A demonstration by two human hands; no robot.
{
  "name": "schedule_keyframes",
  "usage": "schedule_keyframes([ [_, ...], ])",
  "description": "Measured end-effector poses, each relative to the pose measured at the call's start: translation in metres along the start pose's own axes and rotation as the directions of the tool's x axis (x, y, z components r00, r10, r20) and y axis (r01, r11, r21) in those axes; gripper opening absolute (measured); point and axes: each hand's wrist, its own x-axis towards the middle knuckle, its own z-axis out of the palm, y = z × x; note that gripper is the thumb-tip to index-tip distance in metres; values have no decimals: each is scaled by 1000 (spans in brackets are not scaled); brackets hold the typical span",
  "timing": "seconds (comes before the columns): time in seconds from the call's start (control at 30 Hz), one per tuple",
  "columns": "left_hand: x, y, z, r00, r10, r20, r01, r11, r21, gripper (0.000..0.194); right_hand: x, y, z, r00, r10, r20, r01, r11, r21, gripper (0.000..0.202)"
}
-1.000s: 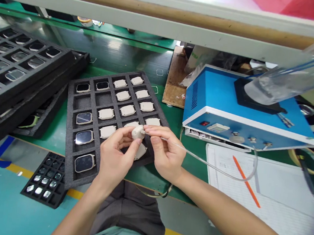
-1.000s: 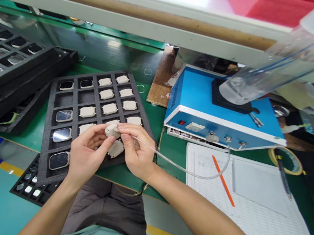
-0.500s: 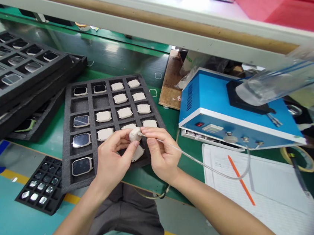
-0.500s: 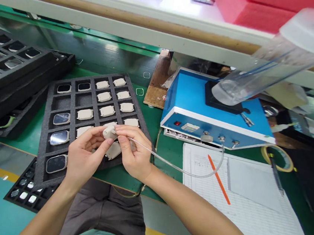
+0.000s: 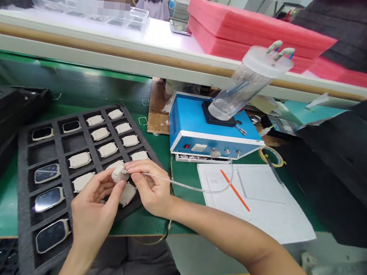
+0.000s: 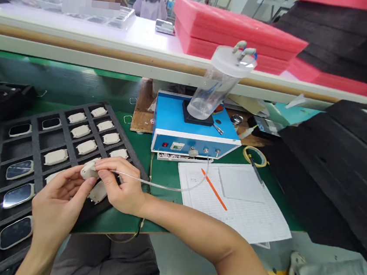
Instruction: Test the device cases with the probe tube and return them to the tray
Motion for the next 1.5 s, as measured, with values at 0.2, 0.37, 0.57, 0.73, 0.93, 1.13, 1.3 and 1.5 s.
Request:
schedule_keyframes([
  [0.2,0,1,-1,1000,-13,2,13,1000,-1,37,2,-1,-1,1000,22,18,-22,1000,-22,15],
  [0.37,1,-1,0,1000,-7,0,7,1000,-18,37,2,-2,-1,999,23,22,-22,999,-31,16],
  [0.57,1,1,0,1000,-12,3,12,1000,-8,37,2,-2,-2,1000,8,26,-7,999,-34,15],
  [0.73,1,1,-1,1000,-8,-3,8,1000,13,38,2,-2,-1,999,21,32,-20,999,-37,15],
  [0.93,1,0,-1,1000,-17,0,17,1000,11,38,3,-2,-2,1000,3,29,-2,1000,-31,14],
  [1.13,2,-1,-1,1000,-23,2,23,1000,1,40,3,-3,-1,1000,-1,20,1,999,-37,16],
  [1.3,1,0,-1,1000,-22,2,22,1000,8,41,4,-3,-1,1000,13,27,-12,998,-55,19],
  [1.5,1,0,-1,1000,-19,-7,20,1000,2,42,3,-2,-1,1000,-1,23,2,1000,-26,16],
])
